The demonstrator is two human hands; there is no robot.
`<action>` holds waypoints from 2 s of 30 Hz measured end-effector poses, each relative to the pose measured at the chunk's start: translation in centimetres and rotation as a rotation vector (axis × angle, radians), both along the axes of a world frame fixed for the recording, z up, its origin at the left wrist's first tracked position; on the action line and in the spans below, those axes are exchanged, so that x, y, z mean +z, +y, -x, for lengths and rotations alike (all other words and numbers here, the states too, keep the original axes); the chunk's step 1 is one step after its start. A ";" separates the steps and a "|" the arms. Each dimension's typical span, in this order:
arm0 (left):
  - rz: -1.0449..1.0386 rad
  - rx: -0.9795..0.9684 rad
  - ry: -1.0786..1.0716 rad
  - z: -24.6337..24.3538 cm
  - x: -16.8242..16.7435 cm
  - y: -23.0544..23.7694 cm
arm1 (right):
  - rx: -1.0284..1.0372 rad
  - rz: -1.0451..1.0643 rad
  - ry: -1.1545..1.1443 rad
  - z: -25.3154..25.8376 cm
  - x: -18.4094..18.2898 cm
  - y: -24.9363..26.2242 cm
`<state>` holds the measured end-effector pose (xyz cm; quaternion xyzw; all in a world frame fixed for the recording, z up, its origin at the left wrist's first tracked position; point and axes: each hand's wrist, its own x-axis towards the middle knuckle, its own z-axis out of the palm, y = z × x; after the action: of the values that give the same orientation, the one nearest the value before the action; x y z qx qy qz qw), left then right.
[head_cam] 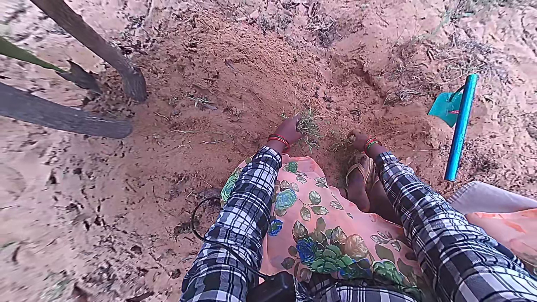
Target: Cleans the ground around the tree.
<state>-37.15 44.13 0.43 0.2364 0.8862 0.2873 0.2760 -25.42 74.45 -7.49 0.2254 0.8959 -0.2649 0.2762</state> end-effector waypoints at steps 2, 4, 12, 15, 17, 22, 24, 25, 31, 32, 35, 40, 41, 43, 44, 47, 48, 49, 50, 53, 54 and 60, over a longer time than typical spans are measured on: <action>0.004 0.007 -0.003 0.0 -0.2 0.0 | -0.026 -0.086 -0.006 -0.9 -0.8 0.2; 0.011 0.010 -0.012 -0.1 0.0 -0.1 | -0.053 -0.130 -0.057 -1.3 -1.9 0.2; 0.077 0.029 -0.014 -0.3 0.4 0.2 | 0.004 -0.092 -0.101 0.7 -3.2 -6.5; 0.084 0.037 -0.021 -0.5 0.4 0.1 | 0.058 -0.078 -0.056 0.6 -4.0 -9.8; 0.081 0.052 -0.027 -1.0 0.8 0.0 | 0.073 -0.056 -0.006 0.1 -4.2 -10.6; 0.003 0.128 -0.031 -2.1 4.1 1.1 | -0.087 0.088 0.144 0.3 -2.4 -5.9; -0.025 0.184 -0.061 -2.2 6.6 2.5 | -0.191 0.134 0.170 0.4 -1.2 -3.7; -0.052 0.230 -0.072 -2.1 7.3 3.2 | -0.238 0.139 0.186 0.4 -1.2 -2.9; -0.071 0.441 -0.127 -1.4 4.8 4.8 | -0.533 0.138 0.379 1.3 -2.4 -1.1; -0.050 0.418 -0.133 -0.9 3.9 4.6 | -0.517 0.154 0.386 1.6 -2.7 -1.1; -0.070 0.479 -0.141 0.5 5.0 4.3 | -0.336 0.192 0.258 3.6 -3.9 -1.9; -0.132 0.551 -0.119 1.5 4.8 4.2 | -0.011 0.015 0.027 5.6 -6.4 -6.3; -0.117 0.544 -0.123 1.4 4.5 4.1 | -0.008 -0.001 0.029 5.9 -6.4 -7.1; -0.103 0.508 -0.111 1.2 4.3 4.1 | -0.073 -0.001 0.062 5.9 -6.2 -7.7; -0.112 0.487 -0.106 1.1 4.3 4.1 | -0.145 0.017 0.100 5.2 -5.7 -7.8; -0.178 0.474 -0.094 0.6 4.8 3.9 | -0.365 -0.021 0.193 3.1 -4.1 -5.8; -0.201 0.475 -0.083 0.4 4.9 3.8 | -0.437 -0.060 0.170 3.1 -3.3 -4.2; -0.217 0.473 -0.071 0.2 5.0 3.7 | -0.508 -0.094 0.175 2.9 -2.4 -2.6; -0.224 0.467 -0.066 0.0 5.1 3.7 | -0.565 -0.136 0.191 2.3 -1.6 -1.0; -0.243 0.453 -0.065 -0.5 5.5 3.6 | -0.701 -0.236 0.212 0.3 -1.0 4.3; -0.246 0.451 -0.067 -0.6 5.6 3.7 | -0.717 -0.242 0.190 -0.1 -0.8 5.6; -0.251 0.433 -0.043 -0.7 5.1 3.8 | -0.398 -0.292 -0.054 -0.5 -3.2 8.5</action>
<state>-36.42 47.92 5.50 0.0673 0.8675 0.4526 0.1950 -24.94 83.00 -10.71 0.4421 0.8549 -0.1758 0.2070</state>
